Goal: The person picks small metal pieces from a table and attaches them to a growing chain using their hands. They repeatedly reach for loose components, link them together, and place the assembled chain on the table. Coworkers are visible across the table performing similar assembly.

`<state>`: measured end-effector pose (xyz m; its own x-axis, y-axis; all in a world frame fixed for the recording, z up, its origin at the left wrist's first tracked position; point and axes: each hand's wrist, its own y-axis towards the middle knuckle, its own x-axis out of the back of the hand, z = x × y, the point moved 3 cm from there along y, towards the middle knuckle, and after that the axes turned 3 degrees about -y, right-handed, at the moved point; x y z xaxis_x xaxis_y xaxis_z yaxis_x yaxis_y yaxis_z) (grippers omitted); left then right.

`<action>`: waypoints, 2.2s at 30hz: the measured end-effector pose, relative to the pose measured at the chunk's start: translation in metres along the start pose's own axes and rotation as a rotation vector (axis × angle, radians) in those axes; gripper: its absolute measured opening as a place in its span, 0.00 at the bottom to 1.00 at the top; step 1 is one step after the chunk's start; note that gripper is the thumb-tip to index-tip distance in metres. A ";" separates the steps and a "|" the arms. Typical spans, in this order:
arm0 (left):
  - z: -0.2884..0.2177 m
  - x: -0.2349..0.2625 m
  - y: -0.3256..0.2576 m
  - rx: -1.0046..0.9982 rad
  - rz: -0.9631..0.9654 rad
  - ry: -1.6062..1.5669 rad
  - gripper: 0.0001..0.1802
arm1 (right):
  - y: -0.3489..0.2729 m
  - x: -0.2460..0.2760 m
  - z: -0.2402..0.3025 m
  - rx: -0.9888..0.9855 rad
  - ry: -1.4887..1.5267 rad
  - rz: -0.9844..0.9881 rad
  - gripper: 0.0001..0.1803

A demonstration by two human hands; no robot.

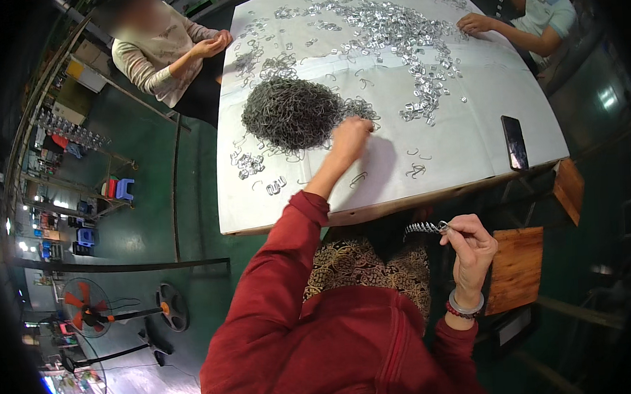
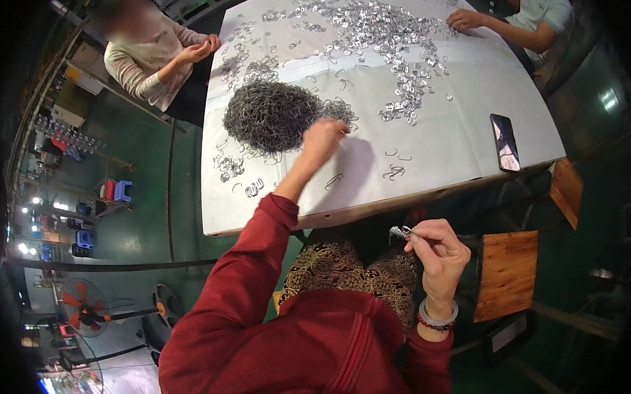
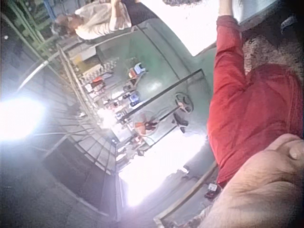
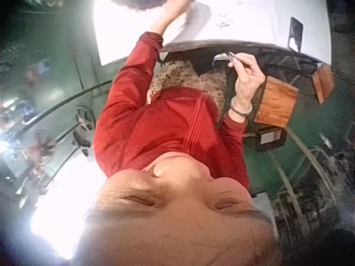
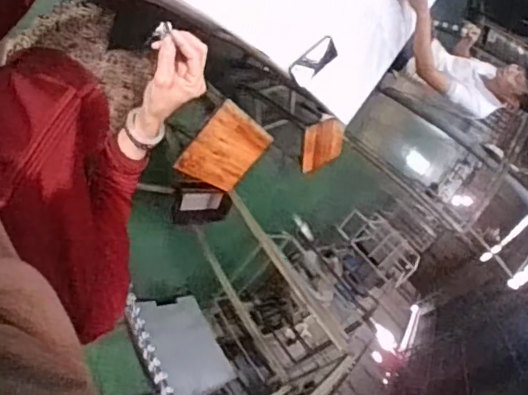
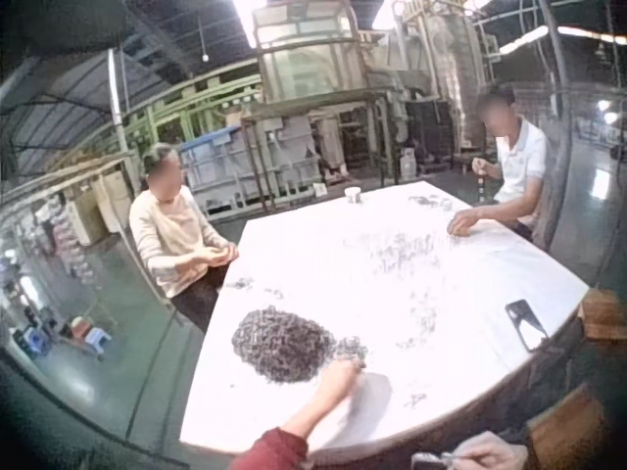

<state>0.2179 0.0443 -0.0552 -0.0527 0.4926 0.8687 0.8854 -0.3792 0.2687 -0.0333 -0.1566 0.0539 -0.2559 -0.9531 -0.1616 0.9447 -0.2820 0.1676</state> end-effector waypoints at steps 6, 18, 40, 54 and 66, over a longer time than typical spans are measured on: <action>0.043 0.017 0.005 -0.293 0.163 0.141 0.06 | -0.002 0.000 0.000 -0.051 0.023 -0.009 0.08; 0.031 0.035 0.016 -0.104 0.036 -0.205 0.07 | 0.028 0.011 -0.003 -0.011 0.029 -0.037 0.06; -0.159 0.030 -0.068 0.038 0.376 -1.328 0.07 | 0.029 0.017 -0.025 -0.055 -0.114 -0.158 0.05; -0.163 0.041 -0.103 -0.149 0.126 -1.062 0.05 | 0.135 0.042 -0.070 -0.062 -0.315 -0.067 0.09; -0.149 0.046 -0.105 -0.090 0.071 -1.087 0.06 | 0.246 0.020 -0.188 0.014 -1.063 -0.005 0.09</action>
<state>0.0534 -0.0104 0.0186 0.4724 0.8791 0.0638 0.8311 -0.4684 0.2999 0.2325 -0.2246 -0.0913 -0.3136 -0.5566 0.7693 0.9425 -0.2809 0.1810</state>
